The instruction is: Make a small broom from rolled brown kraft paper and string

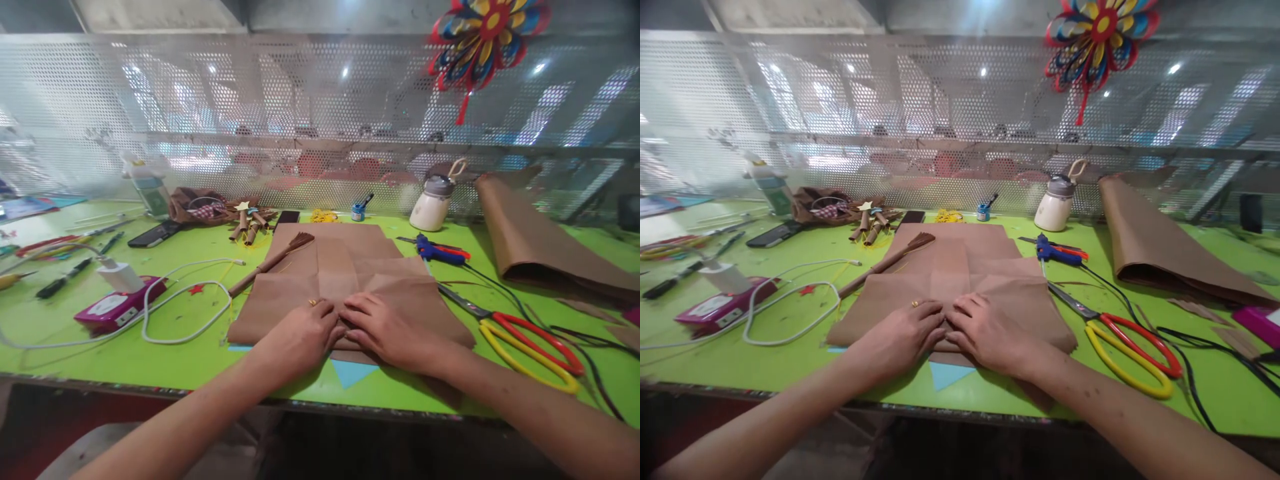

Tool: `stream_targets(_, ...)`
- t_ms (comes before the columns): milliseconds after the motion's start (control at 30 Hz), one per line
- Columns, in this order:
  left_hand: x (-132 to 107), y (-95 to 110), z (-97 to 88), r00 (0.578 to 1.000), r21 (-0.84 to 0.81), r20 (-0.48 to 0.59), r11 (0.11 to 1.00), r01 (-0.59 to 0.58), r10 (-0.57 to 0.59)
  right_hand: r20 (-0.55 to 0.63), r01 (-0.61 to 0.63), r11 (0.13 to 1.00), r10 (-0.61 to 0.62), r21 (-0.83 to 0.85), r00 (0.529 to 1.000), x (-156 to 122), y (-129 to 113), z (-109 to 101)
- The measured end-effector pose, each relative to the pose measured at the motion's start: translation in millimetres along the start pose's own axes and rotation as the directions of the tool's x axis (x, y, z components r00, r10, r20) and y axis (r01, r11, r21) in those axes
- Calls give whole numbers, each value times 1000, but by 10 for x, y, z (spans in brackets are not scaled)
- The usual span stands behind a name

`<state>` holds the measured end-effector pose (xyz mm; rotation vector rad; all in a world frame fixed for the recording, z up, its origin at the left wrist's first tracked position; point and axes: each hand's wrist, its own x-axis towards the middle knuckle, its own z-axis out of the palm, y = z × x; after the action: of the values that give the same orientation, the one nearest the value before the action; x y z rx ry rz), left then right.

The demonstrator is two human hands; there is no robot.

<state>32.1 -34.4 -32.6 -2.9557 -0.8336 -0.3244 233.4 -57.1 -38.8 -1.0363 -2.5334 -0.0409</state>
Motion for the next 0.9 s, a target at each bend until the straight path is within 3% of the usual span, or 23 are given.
stream_targets(167,-28,12,6,1000,56,-6,998,-27,27,64,47,988,-37,-148,997,-25,15,-42)
stream_targets(367,-40,-14,7,998,51,2,997,-59,59,104,44,983,-26,-180,994,-108,69,-29)
stream_targets(467,-43,-12,-14,997,51,15,996,-72,71,88,9,985,7,-170,996,-148,73,4)
stream_targets(667,-58,19,-26,999,60,22,997,43,-44,29,13,991,-9,-135,1000,-167,79,28)
stream_targets(900,-53,21,-48,1000,38,18,999,15,-16,-11,-23,996,22,-90,1000,-244,101,-37)
